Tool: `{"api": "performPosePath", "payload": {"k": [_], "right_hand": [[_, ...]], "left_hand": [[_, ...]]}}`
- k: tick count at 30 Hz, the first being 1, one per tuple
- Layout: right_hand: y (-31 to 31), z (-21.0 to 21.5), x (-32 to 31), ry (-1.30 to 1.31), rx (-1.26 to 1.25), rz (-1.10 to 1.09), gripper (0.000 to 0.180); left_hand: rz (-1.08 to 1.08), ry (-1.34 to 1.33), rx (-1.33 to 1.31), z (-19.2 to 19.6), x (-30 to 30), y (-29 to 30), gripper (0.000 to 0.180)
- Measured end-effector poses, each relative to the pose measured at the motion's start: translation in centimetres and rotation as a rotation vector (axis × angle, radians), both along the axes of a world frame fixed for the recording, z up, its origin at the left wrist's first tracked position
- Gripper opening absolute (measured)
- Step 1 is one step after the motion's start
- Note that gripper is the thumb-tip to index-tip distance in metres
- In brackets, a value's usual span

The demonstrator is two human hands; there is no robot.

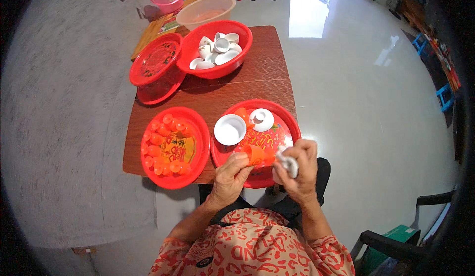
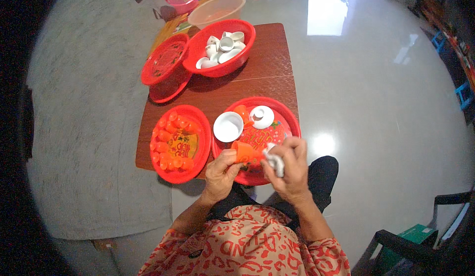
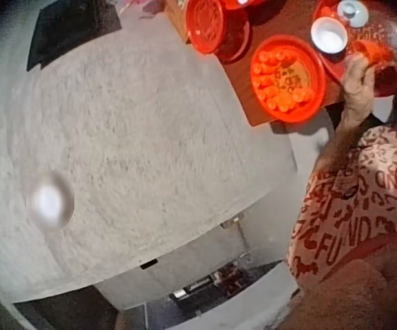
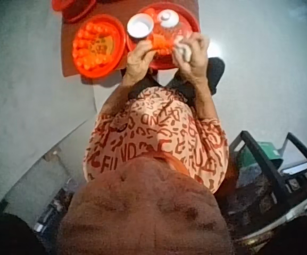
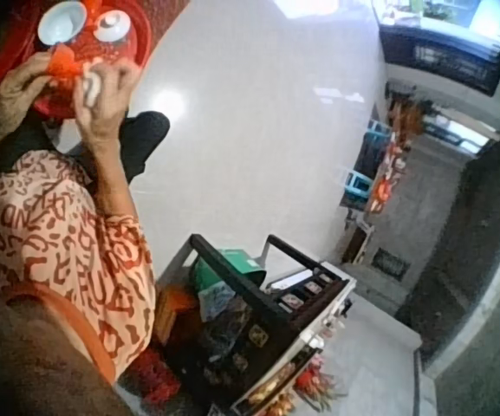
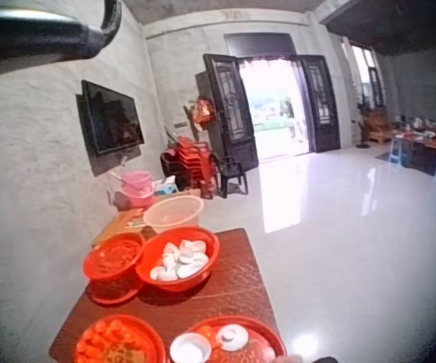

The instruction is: The person sits on the floor and wipes small orange plastic containers with a white cloth. They pick up each container from a red tray, wipe it thoroughly, and place it back on the tray.

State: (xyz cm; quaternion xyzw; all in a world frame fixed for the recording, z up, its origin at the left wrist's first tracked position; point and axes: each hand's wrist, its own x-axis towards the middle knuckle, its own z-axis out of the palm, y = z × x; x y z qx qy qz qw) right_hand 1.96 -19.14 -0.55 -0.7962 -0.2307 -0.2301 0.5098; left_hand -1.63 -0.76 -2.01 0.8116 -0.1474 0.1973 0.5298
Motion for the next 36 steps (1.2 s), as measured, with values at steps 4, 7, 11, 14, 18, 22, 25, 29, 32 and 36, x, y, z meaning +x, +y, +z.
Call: {"api": "performPosePath", "payload": {"k": [4,7,11,14,18,22,25,29,32,36], "right_hand": [[-1.6,0.5,1.4,0.241,-0.024,0.421,0.047],[-1.9,-1.0,1.5,0.323,-0.077,0.588,0.044],[-1.6,-1.1,1.2,0.256,-0.058,0.52,0.037],[-1.1,-1.3,0.8,0.248,-0.006,0.432,0.034],[-1.3,-1.6,0.7,0.32,0.172,0.385,0.032],[-1.7,-0.5,0.5,0.625,0.887,0.226,0.017],[-0.5,-1.5,-0.1,0.521,0.686,0.164,0.021],[1.3,0.0,-0.4,0.057,0.165,0.104,0.03],[1.7,-0.1,-0.4,0.038,0.129,0.123,0.036],[1.2,-0.1,-0.5,0.129,0.11,0.248,0.036]], "left_hand": [[-0.282,-0.042,0.087,0.9,0.3,1.0,0.02],[-0.387,-0.047,0.107,1.2,0.2,1.0,0.021],[-0.415,-0.02,0.108,1.3,0.2,1.1,0.027],[-0.369,-0.02,0.064,1.2,0.5,1.0,0.026],[-0.204,0.201,-0.137,0.4,0.0,0.9,0.019],[-0.186,0.486,-0.916,-0.2,0.5,1.0,0.019],[-0.33,0.48,-1.211,-0.1,0.6,0.4,0.02],[-0.355,0.525,-1.283,-0.1,0.3,-0.7,0.019],[-0.288,0.499,-1.212,-0.2,0.1,-0.6,0.019],[-0.242,0.469,-1.163,-1.1,0.0,0.1,0.02]]}}
